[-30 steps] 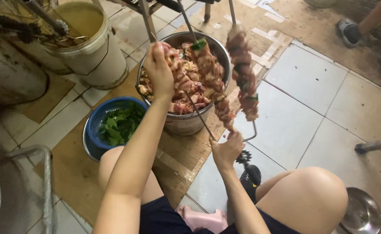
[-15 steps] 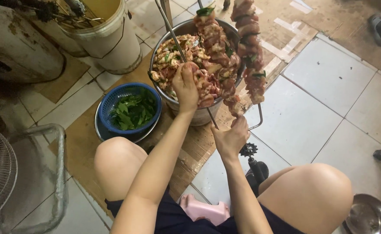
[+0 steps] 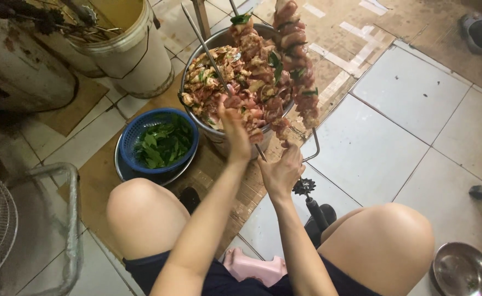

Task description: Manually skewering marinated pieces of meat onto metal rods for grilling.

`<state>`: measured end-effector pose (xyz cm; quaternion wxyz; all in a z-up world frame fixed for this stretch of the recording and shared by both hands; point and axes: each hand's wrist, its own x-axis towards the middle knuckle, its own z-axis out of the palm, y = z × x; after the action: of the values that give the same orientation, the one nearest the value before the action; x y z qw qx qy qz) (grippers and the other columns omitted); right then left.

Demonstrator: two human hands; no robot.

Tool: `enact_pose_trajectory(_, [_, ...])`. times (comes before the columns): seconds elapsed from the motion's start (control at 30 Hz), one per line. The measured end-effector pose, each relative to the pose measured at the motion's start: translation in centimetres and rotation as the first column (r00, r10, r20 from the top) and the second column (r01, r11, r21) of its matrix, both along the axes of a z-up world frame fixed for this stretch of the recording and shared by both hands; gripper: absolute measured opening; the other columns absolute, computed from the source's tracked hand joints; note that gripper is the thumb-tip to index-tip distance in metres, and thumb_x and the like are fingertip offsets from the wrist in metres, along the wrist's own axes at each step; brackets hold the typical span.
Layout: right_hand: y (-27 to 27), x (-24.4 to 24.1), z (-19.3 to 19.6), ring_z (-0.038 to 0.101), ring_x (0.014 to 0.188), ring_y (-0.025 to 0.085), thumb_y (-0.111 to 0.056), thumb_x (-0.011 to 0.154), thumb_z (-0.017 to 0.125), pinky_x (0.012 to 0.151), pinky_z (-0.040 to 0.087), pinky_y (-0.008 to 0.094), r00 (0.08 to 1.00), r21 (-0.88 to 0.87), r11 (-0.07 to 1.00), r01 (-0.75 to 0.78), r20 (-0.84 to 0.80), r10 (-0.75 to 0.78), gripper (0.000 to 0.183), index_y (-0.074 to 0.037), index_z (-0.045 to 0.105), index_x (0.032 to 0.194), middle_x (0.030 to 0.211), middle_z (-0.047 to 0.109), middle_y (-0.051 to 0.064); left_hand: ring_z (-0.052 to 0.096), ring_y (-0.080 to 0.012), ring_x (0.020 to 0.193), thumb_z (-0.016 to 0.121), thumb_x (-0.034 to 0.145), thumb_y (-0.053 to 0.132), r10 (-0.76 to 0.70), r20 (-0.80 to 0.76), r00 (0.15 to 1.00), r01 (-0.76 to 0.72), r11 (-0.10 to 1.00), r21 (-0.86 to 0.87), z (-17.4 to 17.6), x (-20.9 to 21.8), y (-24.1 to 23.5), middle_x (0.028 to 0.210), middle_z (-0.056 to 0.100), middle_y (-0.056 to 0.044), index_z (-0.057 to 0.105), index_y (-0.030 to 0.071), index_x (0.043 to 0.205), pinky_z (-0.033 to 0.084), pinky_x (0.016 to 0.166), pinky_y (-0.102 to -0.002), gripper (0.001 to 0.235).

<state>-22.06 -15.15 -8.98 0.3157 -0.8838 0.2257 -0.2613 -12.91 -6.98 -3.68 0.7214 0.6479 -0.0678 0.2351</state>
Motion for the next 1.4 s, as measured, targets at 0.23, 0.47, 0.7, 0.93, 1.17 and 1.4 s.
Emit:
enact_pose_trajectory(0.23, [-0.1,-0.6,0.4,0.057,0.109,0.029,-0.032,0.061,0.092,0.091,0.040,0.045,0.999,0.000,1.000,0.000,-0.044,0.000,0.071,-0.002,0.056,0.114,0.108,0.059,0.013,0.046,-0.0086,0.060,0.048,0.100,0.062,0.063,-0.170,0.983,-0.083,0.990,-0.115,-3.0,2.9,-1.3,0.080,0.053,0.000,0.060,0.002,0.126,0.037,0.051,-0.023,0.066])
enact_pose_trajectory(0.47, [-1.0,-0.7,0.6,0.057,0.109,0.029,-0.028,0.061,0.091,0.092,0.040,0.046,1.000,0.043,0.999,0.003,-0.017,-0.002,0.072,-0.001,0.055,0.117,0.110,0.060,0.013,0.056,-0.0090,0.059,0.044,0.099,0.061,-0.144,-0.204,0.968,0.100,0.972,-0.212,2.7,0.8,-0.6,0.085,0.058,0.000,0.036,0.020,0.149,0.056,0.053,-0.027,0.065])
enact_pose_trajectory(0.7, [-1.1,-1.2,0.9,0.058,0.103,0.028,-0.030,0.063,0.092,0.090,0.042,0.045,0.999,0.089,0.996,-0.023,-0.037,0.026,0.072,-0.002,0.055,0.118,0.107,0.060,0.012,0.067,-0.0171,0.072,0.033,0.101,0.067,-0.241,-0.067,0.968,0.207,0.924,-0.322,-2.6,5.2,-0.6,0.088,0.068,-0.009,0.060,0.002,0.116,0.058,0.061,-0.030,0.072])
enact_pose_trajectory(0.93, [-3.0,-0.9,1.1,0.060,0.087,0.027,-0.031,0.065,0.092,0.077,0.050,0.043,1.000,0.077,0.997,0.011,0.027,-0.013,0.075,0.001,0.054,0.120,0.101,0.060,0.013,0.069,-0.0132,0.102,0.028,0.102,0.064,-0.476,-0.092,0.875,0.480,0.877,0.025,2.2,7.8,2.2,0.108,0.070,-0.006,0.056,0.016,0.124,0.059,0.091,-0.022,0.059])
enact_pose_trajectory(1.17, [-3.5,-1.2,2.9,0.055,0.077,0.023,-0.033,0.069,0.093,0.068,0.048,0.040,0.999,0.118,0.992,0.036,0.022,-0.039,0.068,0.001,0.055,0.114,0.090,0.056,0.011,0.070,-0.0220,0.109,0.057,0.103,0.026,-0.171,-0.151,0.973,0.224,0.582,0.782,0.4,16.0,9.8,0.119,0.073,-0.010,0.069,0.009,0.110,0.055,0.100,-0.039,0.022])
enact_pose_trajectory(1.4, [-4.9,-0.7,2.2,0.043,0.067,0.015,-0.031,0.071,0.089,0.060,0.041,0.034,0.995,0.185,0.980,0.077,0.053,-0.089,0.060,-0.002,0.054,0.109,0.079,0.045,0.003,0.068,-0.0219,0.103,0.061,0.102,0.021,-0.271,-0.194,0.943,0.254,0.208,0.945,-0.4,14.3,3.8,0.109,0.070,-0.010,0.072,0.010,0.099,0.057,0.094,-0.036,0.015])
